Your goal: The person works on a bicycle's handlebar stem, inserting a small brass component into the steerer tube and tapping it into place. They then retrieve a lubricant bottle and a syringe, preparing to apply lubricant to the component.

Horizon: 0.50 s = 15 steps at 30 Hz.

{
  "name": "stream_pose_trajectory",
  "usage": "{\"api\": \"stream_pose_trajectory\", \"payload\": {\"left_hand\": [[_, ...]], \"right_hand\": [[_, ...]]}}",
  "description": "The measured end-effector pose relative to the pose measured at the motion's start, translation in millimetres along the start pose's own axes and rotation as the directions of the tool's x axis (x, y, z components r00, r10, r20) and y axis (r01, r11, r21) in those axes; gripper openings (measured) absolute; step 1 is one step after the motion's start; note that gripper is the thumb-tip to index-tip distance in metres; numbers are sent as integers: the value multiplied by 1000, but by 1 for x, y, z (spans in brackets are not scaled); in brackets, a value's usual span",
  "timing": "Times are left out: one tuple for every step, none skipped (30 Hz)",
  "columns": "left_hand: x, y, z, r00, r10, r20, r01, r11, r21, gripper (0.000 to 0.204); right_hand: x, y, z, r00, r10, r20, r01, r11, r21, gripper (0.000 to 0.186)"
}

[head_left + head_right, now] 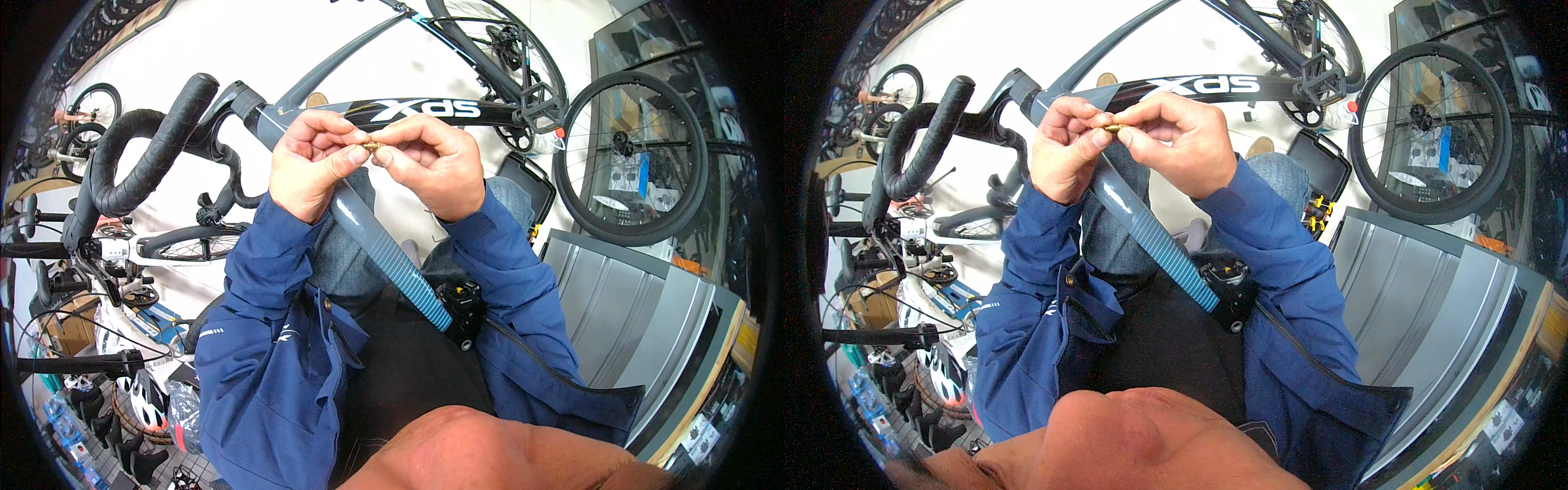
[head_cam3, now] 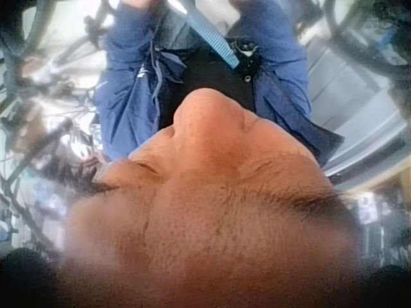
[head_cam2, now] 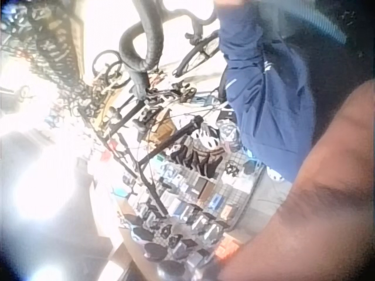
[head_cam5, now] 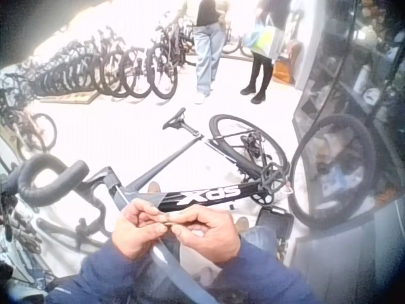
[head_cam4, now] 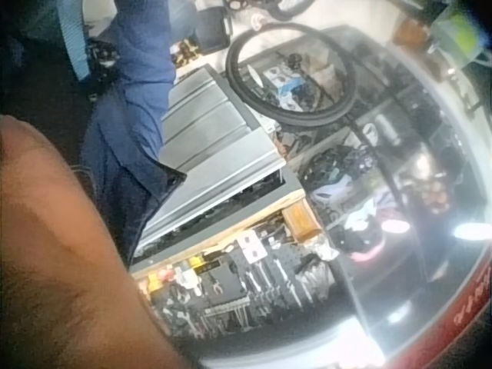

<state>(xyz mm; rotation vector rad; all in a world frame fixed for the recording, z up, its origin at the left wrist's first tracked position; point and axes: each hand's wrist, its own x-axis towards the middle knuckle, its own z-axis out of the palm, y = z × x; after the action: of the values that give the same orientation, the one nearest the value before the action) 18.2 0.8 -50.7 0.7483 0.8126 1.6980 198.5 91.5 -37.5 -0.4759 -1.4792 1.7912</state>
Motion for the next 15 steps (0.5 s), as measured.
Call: {"api": "stream_pose_trajectory", "payload": {"left_hand": [[-1,0,2,999,33,-11,-33,999,36,34],[-2,1,4,998,69,-13,-68,996,60,35],[-3,1,6,994,110,-29,-106,987,123,34],[-4,1,9,988,153,-35,-145,974,173,34],[-6,2,12,980,196,-40,-183,960,214,33],[-7,1,15,971,233,-58,-208,937,281,33],[-10,0,19,960,270,-78,-229,912,339,33],[-11,-2,23,946,307,-107,-242,884,399,32],[-12,-5,28,918,382,-102,-302,844,443,31],[-12,-7,30,893,443,-79,-347,789,507,31],[-11,-9,32,865,498,-56,-384,730,566,30],[-10,-11,34,834,552,-26,-420,663,620,30],[-10,-14,37,830,554,-69,-412,691,594,29],[-11,-15,38,823,562,-78,-414,689,595,29],[-10,-17,40,817,570,-85,-416,686,597,29]], "right_hand": [[-1,0,1,1000,5,3,-5,1000,17,16],[-1,-1,1,1000,17,9,-17,999,37,17],[-1,-1,1,999,30,13,-31,998,63,17],[-2,-1,1,999,44,17,-45,995,88,18],[-2,-1,1,998,59,25,-61,990,123,18],[-2,-1,1,997,74,32,-78,984,158,19],[-2,0,2,996,84,43,-91,975,204,20],[-2,1,2,995,91,29,-95,973,212,20],[-2,2,3,996,93,19,-94,968,231,20],[-2,4,5,995,95,9,-94,964,250,20],[-2,5,6,996,85,-4,-81,962,260,20],[-3,7,7,997,75,-18,-68,960,271,20],[-3,8,7,997,68,-35,-56,957,283,20],[-4,9,9,997,56,-50,-40,957,287,20],[-5,10,10,997,46,-69,-24,956,293,21]]}}
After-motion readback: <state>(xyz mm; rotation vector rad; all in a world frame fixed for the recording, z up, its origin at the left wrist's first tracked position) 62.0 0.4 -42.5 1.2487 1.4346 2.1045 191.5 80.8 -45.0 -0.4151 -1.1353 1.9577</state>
